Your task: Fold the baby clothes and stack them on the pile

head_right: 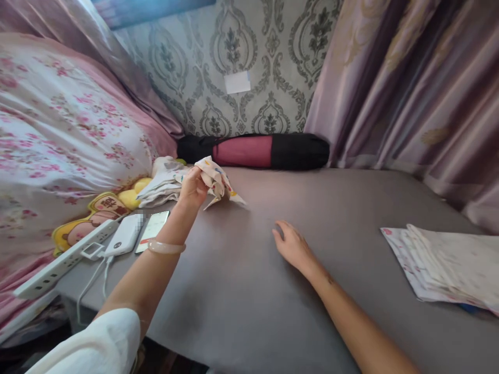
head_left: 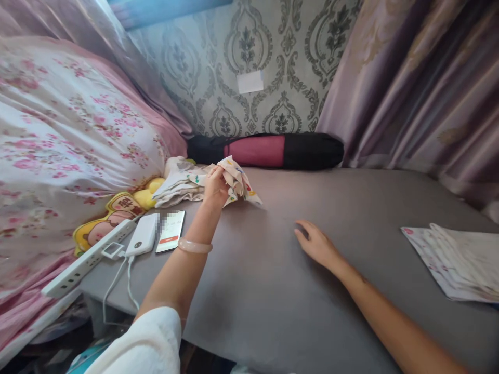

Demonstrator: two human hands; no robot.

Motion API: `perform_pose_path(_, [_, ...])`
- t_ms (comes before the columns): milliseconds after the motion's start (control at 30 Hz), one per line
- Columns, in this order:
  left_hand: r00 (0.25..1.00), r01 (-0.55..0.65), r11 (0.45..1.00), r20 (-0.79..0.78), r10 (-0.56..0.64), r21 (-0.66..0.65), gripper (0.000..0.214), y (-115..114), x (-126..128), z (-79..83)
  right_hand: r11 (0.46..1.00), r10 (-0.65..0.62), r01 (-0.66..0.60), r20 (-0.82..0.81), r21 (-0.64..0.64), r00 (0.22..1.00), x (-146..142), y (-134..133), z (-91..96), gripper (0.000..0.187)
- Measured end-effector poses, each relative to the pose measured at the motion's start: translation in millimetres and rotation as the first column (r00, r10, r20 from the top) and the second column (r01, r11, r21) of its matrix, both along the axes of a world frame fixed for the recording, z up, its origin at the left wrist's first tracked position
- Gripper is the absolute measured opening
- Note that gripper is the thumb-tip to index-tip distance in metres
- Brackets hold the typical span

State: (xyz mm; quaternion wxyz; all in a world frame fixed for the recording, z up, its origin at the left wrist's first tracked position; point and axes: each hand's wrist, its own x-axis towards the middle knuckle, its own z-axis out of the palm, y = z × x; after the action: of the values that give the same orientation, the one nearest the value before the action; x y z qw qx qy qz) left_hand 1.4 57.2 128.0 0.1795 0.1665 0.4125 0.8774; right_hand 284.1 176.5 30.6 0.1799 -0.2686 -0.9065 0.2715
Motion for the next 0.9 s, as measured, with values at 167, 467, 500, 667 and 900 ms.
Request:
perform_pose_path(167, [0.991, 0.132, 0.991, 0.030, -0.131, -0.002, 0.024, 15.4, 48.5, 9.8, 0.985, -0.058, -0.003, -0.344, -0.175, 0.937, -27.8, -7.0, 42.9, 0.032])
perform_pose_path(467, [0.893, 0.449, 0.892, 0.045, -0.447, -0.052, 0.020, 26.9, 122.1, 24.3, 0.953, -0.120, -0.086, -0.621, -0.292, 0.775, -37.6, -21.6, 83.4, 0.032])
perform_pose_path(500, [0.880, 0.475, 0.878, 0.022, -0.475, -0.059, 0.019, 26.7, 128.1, 24.6, 0.948, -0.142, -0.075, -0.625, -0.308, 0.768, -37.0, -21.9, 84.2, 0.030])
perform_pose_path(667, [0.843, 0.501, 0.854, -0.141, -0.519, -0.141, 0.028, 21.0, 144.0, 14.6, 0.920, -0.243, -0.031, -0.632, -0.390, 0.736, -38.4, -11.6, 74.3, 0.026])
perform_pose_path(900, [0.899, 0.241, 0.909, -0.276, -0.341, -0.340, 0.039, 7.2, 154.6, -30.1, 0.844, -0.367, -0.053, -0.648, -0.533, 0.668, -49.2, 2.2, 61.4, 0.027])
